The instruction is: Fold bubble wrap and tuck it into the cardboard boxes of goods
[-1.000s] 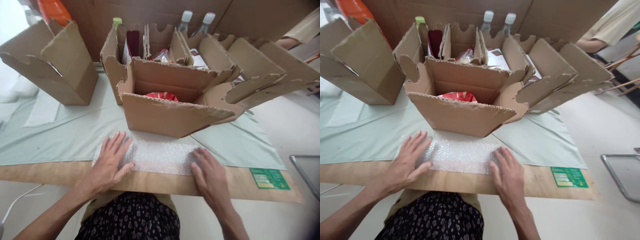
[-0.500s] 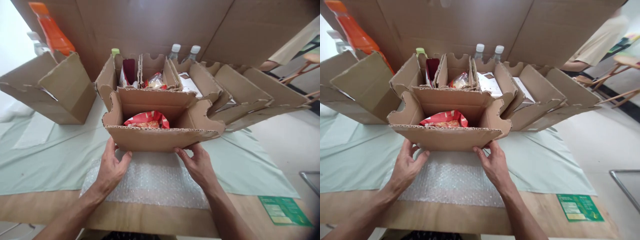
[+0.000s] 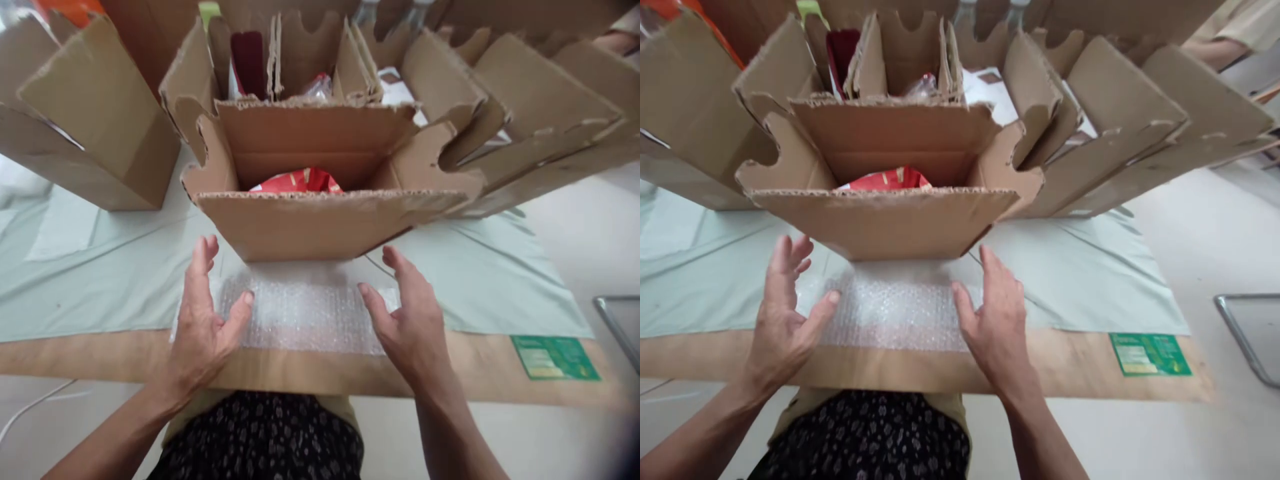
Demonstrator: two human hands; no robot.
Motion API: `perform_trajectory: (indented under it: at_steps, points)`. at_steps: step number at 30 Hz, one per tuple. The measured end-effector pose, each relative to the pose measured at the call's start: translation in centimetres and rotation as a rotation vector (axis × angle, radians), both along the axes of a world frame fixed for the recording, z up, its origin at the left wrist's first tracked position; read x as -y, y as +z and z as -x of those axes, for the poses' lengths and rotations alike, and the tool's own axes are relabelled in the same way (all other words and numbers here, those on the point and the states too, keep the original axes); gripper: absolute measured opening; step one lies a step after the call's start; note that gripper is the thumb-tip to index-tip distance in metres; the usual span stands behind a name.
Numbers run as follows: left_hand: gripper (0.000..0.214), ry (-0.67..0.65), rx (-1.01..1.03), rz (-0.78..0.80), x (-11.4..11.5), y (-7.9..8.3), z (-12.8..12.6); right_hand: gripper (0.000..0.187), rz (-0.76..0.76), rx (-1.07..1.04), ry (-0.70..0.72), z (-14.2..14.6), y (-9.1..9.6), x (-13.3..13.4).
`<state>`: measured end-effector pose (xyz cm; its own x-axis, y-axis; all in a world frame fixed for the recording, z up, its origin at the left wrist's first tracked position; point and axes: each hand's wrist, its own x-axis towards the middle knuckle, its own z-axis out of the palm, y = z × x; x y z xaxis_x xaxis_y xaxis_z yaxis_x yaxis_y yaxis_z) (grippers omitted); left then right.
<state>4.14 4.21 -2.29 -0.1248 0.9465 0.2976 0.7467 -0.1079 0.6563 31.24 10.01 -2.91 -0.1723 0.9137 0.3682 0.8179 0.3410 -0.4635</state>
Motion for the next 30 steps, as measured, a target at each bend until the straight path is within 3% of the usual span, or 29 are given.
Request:
perform_trajectory:
  at_steps: [4, 6, 9, 12, 14, 16, 19, 23, 27, 30]
  points:
    - [0.071, -0.366, -0.372, 0.156, 4.2, -1.0, -0.5, 0.049, 0.049, 0.177, 0.337, 3.5, -0.8, 4.6]
    - [0.066, -0.447, -0.500, 0.201, 5.5, -1.9, 0.9, 0.047, 0.117, 0.275, 0.420, 3.3, -1.8, 5.9]
    - [0.057, -0.322, -0.548, 0.285, 6.5, -2.3, 5.3, 0.048, 0.110, 0.336, 0.230, -1.2, -3.0, 7.1]
    - [0.056, -0.069, -0.471, 0.294, 6.9, -1.7, 9.2, 0.049, 0.060, 0.279, -0.064, -7.1, -3.1, 7.3]
    - [0.060, 0.096, -0.423, 0.242, 6.7, -1.6, 10.2, 0.050, 0.028, 0.234, -0.168, -9.0, -2.8, 6.6]
    - [0.061, 0.161, -0.403, 0.209, 6.0, -2.1, 9.8, 0.053, 0.025, 0.218, -0.184, -8.7, -2.7, 5.3]
    - [0.047, 0.151, -0.369, 0.186, 4.9, -3.0, 7.9, 0.057, 0.091, 0.222, -0.132, -5.7, -3.1, 2.9]
    - [0.021, 0.181, -0.194, 0.125, 5.1, -2.5, 6.3, 0.036, 0.141, 0.123, -0.041, -2.8, -2.9, 2.3]
    - [0.027, 0.297, 0.005, 0.214, 6.1, 0.4, 7.5, 0.024, 0.213, -0.131, -0.042, -2.5, -0.8, 6.9]
    - [0.042, 0.361, -0.037, 0.218, 4.6, 2.6, 9.9, 0.038, 0.486, -0.391, 0.012, -1.2, 0.1, 11.9]
